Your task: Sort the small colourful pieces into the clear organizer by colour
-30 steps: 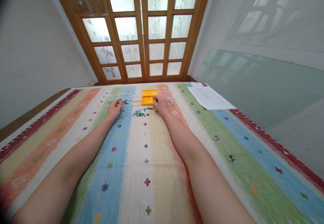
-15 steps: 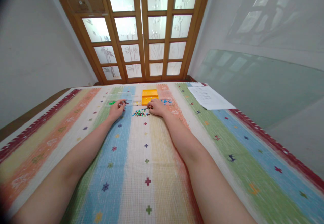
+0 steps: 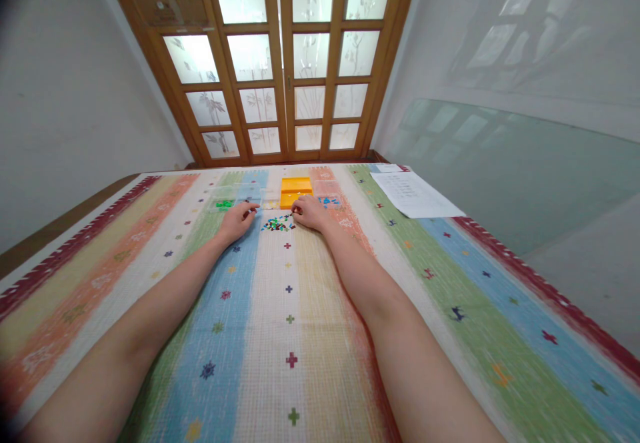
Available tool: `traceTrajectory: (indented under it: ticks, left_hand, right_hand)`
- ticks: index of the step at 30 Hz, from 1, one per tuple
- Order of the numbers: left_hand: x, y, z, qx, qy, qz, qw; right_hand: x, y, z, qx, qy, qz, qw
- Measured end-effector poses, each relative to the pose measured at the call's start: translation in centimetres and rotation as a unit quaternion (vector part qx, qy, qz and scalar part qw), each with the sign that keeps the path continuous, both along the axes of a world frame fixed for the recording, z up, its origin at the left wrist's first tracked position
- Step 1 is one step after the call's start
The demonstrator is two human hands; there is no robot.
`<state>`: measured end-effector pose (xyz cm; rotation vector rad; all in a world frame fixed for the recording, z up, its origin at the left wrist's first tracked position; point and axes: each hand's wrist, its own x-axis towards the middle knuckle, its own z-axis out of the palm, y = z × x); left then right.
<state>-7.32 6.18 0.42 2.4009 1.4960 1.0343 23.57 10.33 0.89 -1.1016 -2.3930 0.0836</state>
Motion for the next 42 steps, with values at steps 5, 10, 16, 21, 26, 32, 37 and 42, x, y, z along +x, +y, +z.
traceTrajectory:
  ticks: [5, 10, 16, 21, 26, 32, 37, 42]
  left_hand:
    - [0.3, -0.2, 0.0, 0.010, 0.042, -0.029, 0.999]
    - [0.4, -0.1, -0.1, -0.005, 0.069, -0.056, 0.996]
    - [0.6, -0.2, 0.0, -0.028, 0.061, -0.065, 0.996]
    - [1.0, -0.1, -0.2, -0.083, 0.006, -0.076, 0.994]
    - [1.0, 0.1, -0.6, -0.068, 0.025, -0.106, 0.992]
    - [1.2, -0.2, -0.3, -0.042, 0.044, -0.143, 0.988]
    - [2.1, -1.1, 0.5, 0.001, 0.079, -0.195, 0.978]
    - [2.5, -1.4, 1.0, -0.017, 0.109, -0.211, 0.971]
  right_hand:
    - [-1.4, -0.7, 0.2, -0.008, 0.033, 0.011, 0.999]
    - [-3.9, -1.9, 0.2, -0.004, 0.041, 0.052, 0.998]
    - [-4.8, -2.2, -0.1, -0.002, 0.048, 0.077, 0.996]
    - [-4.7, -2.3, -0.1, -0.032, 0.082, 0.071, 0.994]
    - [-5.0, -2.4, -0.1, -0.075, 0.078, 0.063, 0.992]
    - [-4.6, -1.7, -0.9, -0.053, 0.081, 0.022, 0.995]
    - [-4.2, -1.1, -1.3, -0.042, 0.079, 0.001, 0.996]
    - [-4.0, -1.0, -1.3, -0.030, 0.071, -0.005, 0.997]
